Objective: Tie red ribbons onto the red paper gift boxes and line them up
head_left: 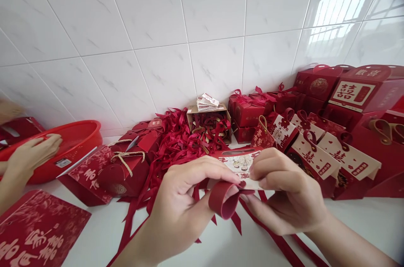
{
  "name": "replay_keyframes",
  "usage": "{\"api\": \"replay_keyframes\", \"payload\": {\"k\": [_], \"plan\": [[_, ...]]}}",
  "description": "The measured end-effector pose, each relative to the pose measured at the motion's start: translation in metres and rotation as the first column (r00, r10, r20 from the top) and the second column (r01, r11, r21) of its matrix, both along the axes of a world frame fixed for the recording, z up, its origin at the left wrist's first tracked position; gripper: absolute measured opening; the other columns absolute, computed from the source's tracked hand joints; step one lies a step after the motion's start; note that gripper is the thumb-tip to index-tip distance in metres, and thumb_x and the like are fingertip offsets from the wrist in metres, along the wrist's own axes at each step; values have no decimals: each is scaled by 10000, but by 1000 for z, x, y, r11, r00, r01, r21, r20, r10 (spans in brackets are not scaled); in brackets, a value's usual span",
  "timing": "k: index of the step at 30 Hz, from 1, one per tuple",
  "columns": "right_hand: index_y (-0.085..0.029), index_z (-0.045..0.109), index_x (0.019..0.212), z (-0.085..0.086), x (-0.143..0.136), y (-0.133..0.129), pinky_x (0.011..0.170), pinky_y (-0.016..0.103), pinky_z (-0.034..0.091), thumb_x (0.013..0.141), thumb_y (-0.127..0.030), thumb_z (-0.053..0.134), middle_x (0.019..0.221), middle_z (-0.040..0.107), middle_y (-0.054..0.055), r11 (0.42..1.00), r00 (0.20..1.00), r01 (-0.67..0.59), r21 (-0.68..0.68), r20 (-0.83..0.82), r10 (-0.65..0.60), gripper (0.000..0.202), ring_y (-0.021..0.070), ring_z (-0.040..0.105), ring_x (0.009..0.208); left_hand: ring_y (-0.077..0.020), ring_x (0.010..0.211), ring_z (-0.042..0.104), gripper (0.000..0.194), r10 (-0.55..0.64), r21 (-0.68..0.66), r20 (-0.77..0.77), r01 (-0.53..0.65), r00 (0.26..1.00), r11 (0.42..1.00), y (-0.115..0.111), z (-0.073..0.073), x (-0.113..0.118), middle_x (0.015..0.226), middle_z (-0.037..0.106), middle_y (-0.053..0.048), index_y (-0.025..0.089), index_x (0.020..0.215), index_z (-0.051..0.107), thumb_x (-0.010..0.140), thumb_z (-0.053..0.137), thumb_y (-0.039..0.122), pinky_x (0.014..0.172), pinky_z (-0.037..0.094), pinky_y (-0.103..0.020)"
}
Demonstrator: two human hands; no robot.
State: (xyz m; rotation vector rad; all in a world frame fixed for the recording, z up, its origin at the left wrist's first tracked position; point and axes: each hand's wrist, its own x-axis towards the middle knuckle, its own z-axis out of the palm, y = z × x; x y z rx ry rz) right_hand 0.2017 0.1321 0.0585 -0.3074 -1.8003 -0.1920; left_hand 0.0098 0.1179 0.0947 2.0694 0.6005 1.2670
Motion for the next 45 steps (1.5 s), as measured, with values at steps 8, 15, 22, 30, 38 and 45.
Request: {"api": "replay_keyframes", "payload": {"k": [8,15,22,30,38,45], "plan": [[-215,477,936,-2,-3,1,619,382,576,736,-57,632,925,697,113,999,999,5,34,-47,-3,298,217,686,781,-170,847,686,159,-50,-25,-9,49,999,998,1,-3,0,856,714,-25,218,926,688,866,619,88,756,572,-264],[-220,492,923,0,-3,-2,681,426,610,718,-29,628,843,744,85,999,997,-52,-4,-50,52,311,255,720,859,-170,842,669,191,-82,42,34,81,996,996,1,-1,1,843,701,-38,182,906,707,828,631,24,787,564,-292],[-207,484,920,-2,-5,-2,650,406,601,723,-33,648,808,726,81,998,996,-61,-13,-63,60,310,243,711,813,-179,830,665,188,-96,49,34,94,995,994,2,-1,2,827,699,-54,165,904,708,827,626,14,791,559,-315],[-173,470,916,-3,-6,-1,588,375,533,723,-3,617,768,676,76,998,995,-62,22,-73,63,296,193,634,695,-167,836,654,205,-124,40,26,123,992,992,2,0,0,839,695,-40,184,921,693,847,597,19,795,543,-301],[-169,465,916,-4,-6,-4,642,381,502,713,30,590,789,667,60,997,995,-74,11,-59,75,311,187,634,739,-233,1169,582,264,-31,-131,-117,16,993,991,-1,1,-14,1178,620,-70,263,1168,604,909,594,214,910,532,-273],[-185,454,900,-4,-8,-3,629,364,496,731,-2,587,779,646,47,998,994,-60,-14,-96,58,282,167,611,692,-224,1079,616,195,-30,-185,-91,13,995,983,-1,1,-10,1061,647,-75,263,1111,638,927,576,285,829,549,-260]]}}
